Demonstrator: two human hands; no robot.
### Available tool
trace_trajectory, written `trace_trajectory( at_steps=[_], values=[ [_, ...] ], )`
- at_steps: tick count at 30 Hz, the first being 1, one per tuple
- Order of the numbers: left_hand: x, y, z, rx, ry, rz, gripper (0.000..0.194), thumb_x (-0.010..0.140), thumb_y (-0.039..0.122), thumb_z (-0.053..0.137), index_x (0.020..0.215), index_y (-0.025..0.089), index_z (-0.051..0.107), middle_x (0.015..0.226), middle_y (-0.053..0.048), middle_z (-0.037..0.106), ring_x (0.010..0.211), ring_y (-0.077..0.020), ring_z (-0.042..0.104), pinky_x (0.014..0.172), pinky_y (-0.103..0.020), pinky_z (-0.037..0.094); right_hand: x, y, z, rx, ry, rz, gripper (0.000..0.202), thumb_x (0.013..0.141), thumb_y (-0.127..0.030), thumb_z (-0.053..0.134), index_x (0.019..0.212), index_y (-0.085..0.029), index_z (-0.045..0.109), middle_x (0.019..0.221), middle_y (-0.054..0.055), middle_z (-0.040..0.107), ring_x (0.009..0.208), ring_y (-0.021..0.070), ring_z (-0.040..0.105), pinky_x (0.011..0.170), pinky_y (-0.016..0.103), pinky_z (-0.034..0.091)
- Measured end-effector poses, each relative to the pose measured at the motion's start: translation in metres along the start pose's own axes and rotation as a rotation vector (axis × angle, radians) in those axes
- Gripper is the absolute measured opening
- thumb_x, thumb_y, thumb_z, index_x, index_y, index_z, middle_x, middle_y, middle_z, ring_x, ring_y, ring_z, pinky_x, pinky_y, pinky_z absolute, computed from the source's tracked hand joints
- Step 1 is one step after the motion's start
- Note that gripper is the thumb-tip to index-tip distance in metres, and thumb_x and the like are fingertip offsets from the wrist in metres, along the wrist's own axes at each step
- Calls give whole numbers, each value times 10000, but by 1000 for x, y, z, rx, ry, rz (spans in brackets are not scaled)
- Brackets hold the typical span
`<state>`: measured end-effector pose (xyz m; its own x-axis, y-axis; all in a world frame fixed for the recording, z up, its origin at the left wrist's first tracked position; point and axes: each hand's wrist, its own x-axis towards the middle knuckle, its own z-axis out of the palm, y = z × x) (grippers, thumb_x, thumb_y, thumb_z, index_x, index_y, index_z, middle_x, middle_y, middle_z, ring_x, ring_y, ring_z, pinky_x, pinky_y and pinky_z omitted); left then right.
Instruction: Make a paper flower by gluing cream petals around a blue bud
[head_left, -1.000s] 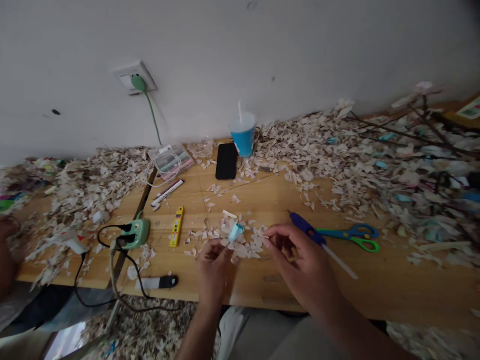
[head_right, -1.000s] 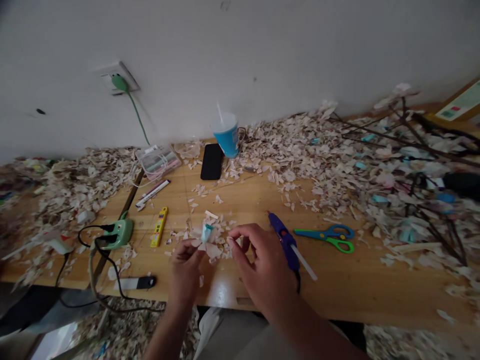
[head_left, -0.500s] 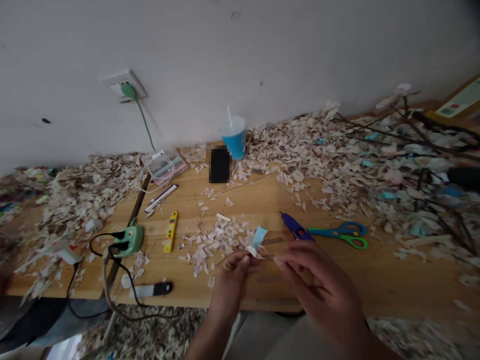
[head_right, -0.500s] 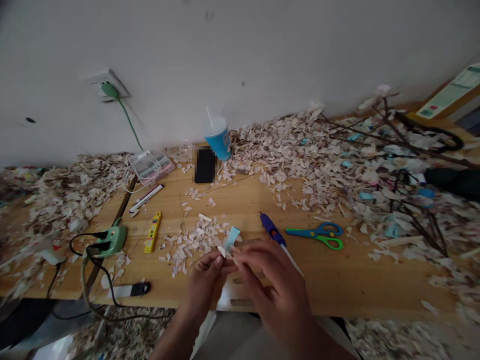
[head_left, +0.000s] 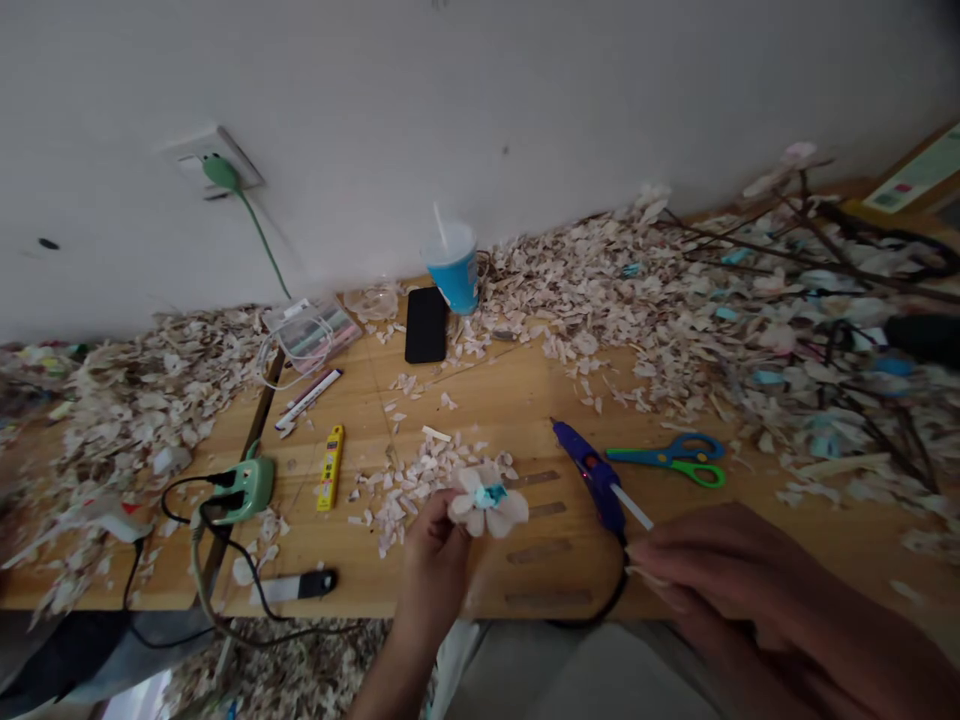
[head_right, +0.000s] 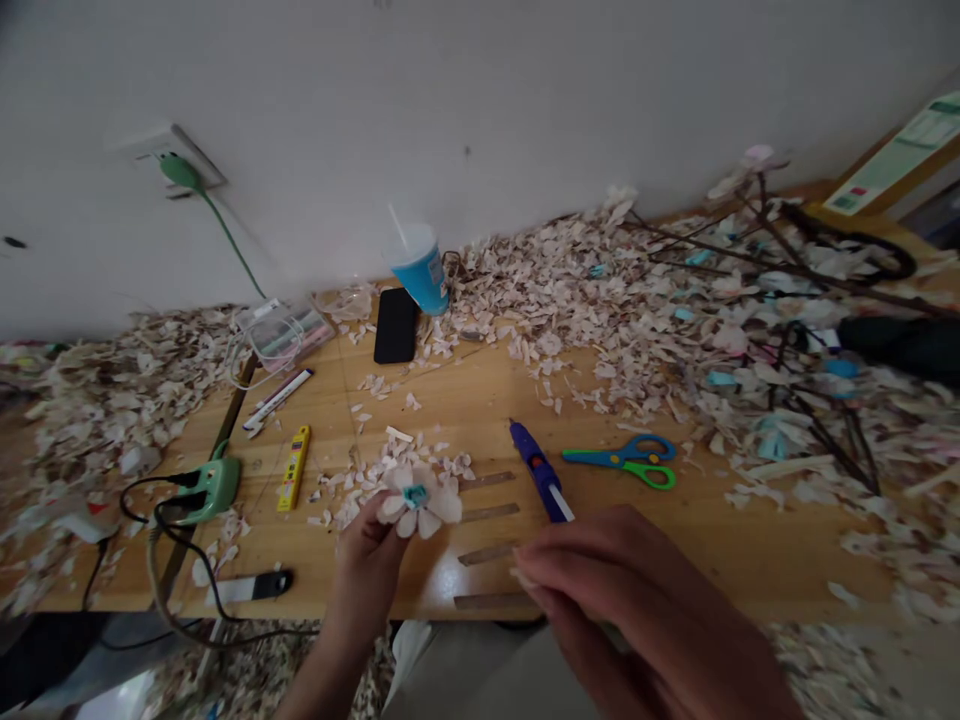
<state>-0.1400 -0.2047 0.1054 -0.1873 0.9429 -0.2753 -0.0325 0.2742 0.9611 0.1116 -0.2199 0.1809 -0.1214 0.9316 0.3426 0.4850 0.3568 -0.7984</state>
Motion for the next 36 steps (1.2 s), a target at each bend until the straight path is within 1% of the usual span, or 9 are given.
trace_trajectory(
  at_steps=[5, 8, 14, 17, 20, 22, 25, 30, 36],
  values=[
    [-7, 5, 27, -359, -76, -297, 303, 677, 342, 880, 891, 164, 759, 895, -79, 788, 878, -237, 752, 861, -353, 581, 7, -3, 29, 12, -52, -28, 224, 930, -168, 620, 1105, -307, 631, 978, 20, 692, 895, 156, 683, 811, 246, 595],
    [-9, 9, 39, -383, -56, -304, 308, 654, 355, 884, 841, 145, 759, 865, -97, 791, 830, -254, 763, 810, -360, 605, 6, -1, 43, 110, -21, 26, 196, 931, -172, 631, 1085, -291, 613, 952, 8, 677, 880, 154, 666, 822, 266, 580],
    [-4, 11, 34, -101, -90, -53, 178, 711, 316, 835, 788, 166, 778, 835, -102, 802, 794, -261, 769, 737, -336, 626, 10, -12, 38, 323, -49, 214, 107, 957, -199, 586, 1001, -296, 587, 849, -31, 615, 722, 106, 613, 619, 199, 521],
    [-1, 8, 27, -170, -160, 224, 86, 789, 293, 796, 821, 215, 776, 877, -57, 809, 819, -235, 776, 731, -314, 634, 15, -18, 31, 325, -62, 183, 136, 952, -201, 599, 1036, -309, 599, 880, -33, 640, 749, 104, 626, 655, 196, 529],
    [6, 12, 22, -192, -341, 570, 58, 851, 235, 753, 907, 249, 763, 918, -24, 806, 959, -230, 763, 859, -358, 624, 19, -20, 27, 284, -90, 131, 147, 937, -196, 619, 1035, -305, 625, 946, -27, 664, 840, 109, 648, 726, 196, 536],
    [11, 19, 18, -126, -478, 700, 94, 889, 235, 712, 974, 224, 750, 959, -52, 799, 1012, -248, 751, 898, -408, 618, 19, -20, 24, 251, -102, 81, 148, 926, -195, 629, 1032, -297, 636, 968, -18, 661, 892, 120, 650, 759, 208, 537],
    [18, 30, 12, -5, -559, 798, 165, 912, 242, 678, 1052, 179, 738, 1006, -100, 785, 1049, -271, 738, 896, -430, 623, 17, -19, 20, 153, -99, -1, 187, 901, -193, 654, 1054, -300, 652, 988, 4, 626, 942, 150, 628, 798, 254, 536],
    [20, 38, 8, 106, -516, 934, 215, 949, 231, 624, 1127, 178, 732, 1039, -102, 779, 1094, -264, 722, 906, -426, 627, 13, -18, 18, 69, -82, -26, 196, 911, -196, 640, 1070, -308, 661, 996, 29, 546, 954, 178, 585, 824, 321, 523],
    [19, 40, 10, 127, -499, 975, 203, 950, 223, 622, 1110, 180, 739, 1046, -95, 778, 1098, -251, 721, 926, -413, 624, 14, -20, 23, 54, -54, -39, 159, 905, -194, 649, 1021, -295, 690, 958, 29, 563, 862, 177, 584, 716, 320, 517]
  ],
)
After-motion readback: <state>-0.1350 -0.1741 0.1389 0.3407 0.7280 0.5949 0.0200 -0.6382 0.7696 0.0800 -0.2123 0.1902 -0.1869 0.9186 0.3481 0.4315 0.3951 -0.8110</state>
